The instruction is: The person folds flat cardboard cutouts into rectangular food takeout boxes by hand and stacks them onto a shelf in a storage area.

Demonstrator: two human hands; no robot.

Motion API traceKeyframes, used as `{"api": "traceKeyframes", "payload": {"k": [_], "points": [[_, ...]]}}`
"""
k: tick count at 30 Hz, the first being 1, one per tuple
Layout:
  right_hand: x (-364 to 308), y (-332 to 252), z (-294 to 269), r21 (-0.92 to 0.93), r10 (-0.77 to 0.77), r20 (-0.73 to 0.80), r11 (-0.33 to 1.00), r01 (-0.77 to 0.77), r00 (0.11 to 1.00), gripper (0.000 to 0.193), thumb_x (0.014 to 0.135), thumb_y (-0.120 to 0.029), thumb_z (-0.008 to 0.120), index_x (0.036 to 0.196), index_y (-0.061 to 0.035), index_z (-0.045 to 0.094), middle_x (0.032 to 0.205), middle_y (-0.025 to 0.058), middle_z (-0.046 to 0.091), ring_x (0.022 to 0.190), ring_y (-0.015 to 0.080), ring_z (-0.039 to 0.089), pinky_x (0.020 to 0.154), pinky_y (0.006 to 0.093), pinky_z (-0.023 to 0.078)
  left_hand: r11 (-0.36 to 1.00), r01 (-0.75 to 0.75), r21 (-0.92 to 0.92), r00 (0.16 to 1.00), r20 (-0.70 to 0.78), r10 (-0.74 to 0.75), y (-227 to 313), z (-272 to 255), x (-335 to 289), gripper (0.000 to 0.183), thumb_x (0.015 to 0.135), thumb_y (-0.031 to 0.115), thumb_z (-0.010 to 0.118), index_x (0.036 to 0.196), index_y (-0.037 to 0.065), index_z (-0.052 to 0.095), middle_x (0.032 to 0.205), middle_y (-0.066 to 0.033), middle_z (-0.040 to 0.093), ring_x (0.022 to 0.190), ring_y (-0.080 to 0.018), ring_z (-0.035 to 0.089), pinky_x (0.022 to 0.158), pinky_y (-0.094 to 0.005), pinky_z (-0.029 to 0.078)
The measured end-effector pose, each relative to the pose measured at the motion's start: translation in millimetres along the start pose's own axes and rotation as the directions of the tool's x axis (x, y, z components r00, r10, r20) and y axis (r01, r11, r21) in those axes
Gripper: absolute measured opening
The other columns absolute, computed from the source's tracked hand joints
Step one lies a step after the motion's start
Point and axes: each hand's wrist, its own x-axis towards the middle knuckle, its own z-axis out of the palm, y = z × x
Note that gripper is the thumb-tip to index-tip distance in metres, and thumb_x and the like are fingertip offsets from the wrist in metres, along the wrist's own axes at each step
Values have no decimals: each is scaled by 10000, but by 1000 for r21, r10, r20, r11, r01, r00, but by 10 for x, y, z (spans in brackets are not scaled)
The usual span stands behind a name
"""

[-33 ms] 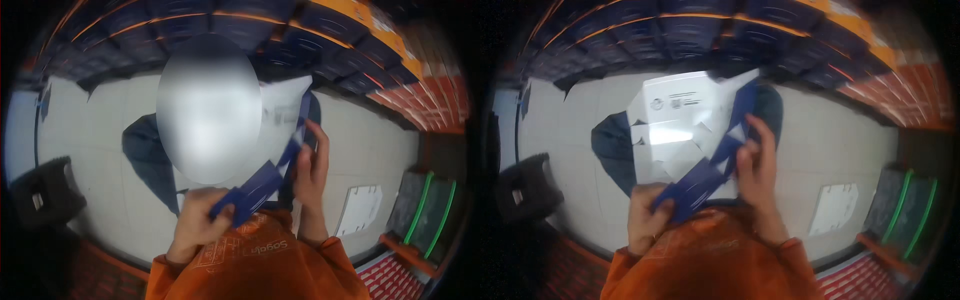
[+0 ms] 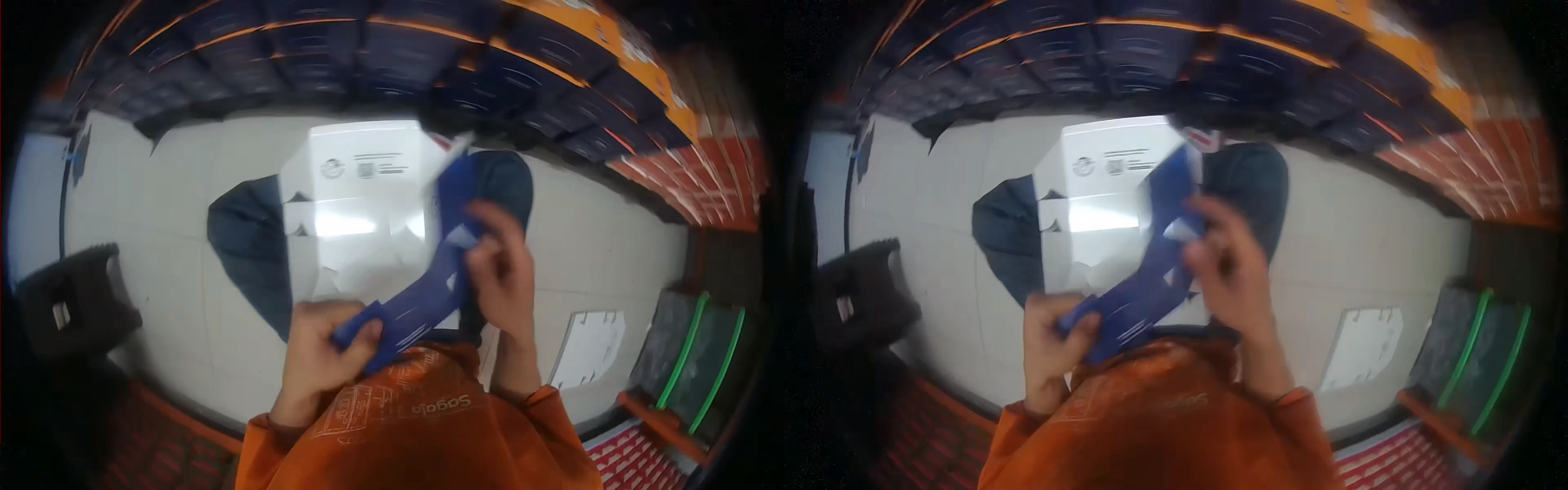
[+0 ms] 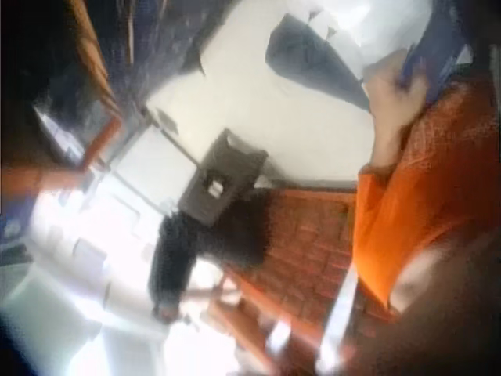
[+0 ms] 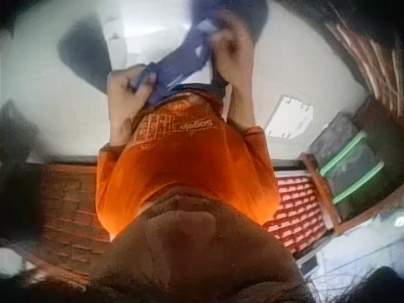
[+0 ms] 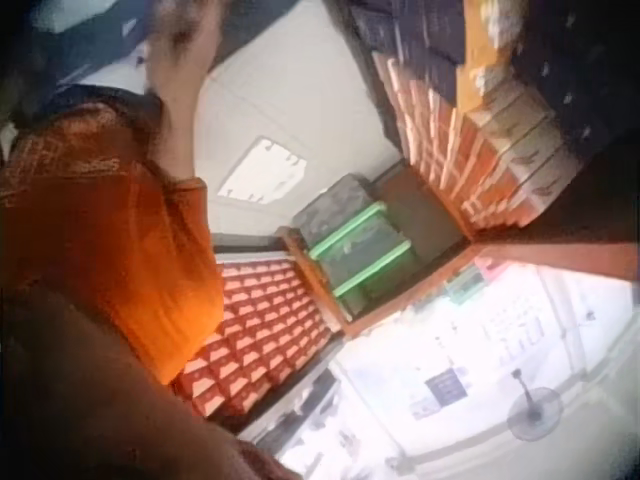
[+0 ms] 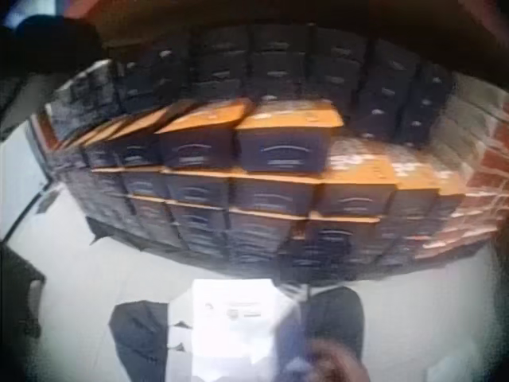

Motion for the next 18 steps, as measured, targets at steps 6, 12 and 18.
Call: {"api": "traceKeyframes", "payload": {"k": [6,12,18], "points": [[43,70,226,-464,-4,496,844,269,868,421,731,-136,830,1109,-79,653,886,91,678,649,131,609,540,262,457,990,-42,-137,998,-58,35,-222,-133,-9,125,806,37,669,698,-15,632,561,-33,565,569,-31,475,530,-228,405],[33,78,249,-561,55,181,826,57,982,335,727,-120,831,1023,-64,685,802,67,665,666,157,627,566,278,481,924,-181,-336,978,37,205,-330,-69,123,128,772,16,604,658,-31,569,542,-74,494,545,-52,412,518,-250,373],[39,-74,152,-631,95,651,619,467,753,673,581,-271,910,1159,-96,614,1059,119,576,953,233,572,750,370,468,873,-183,-451,979,0,205,-280,-209,212,122,740,57,641,691,-49,605,612,-89,578,566,-116,535,546,-274,425]]}}
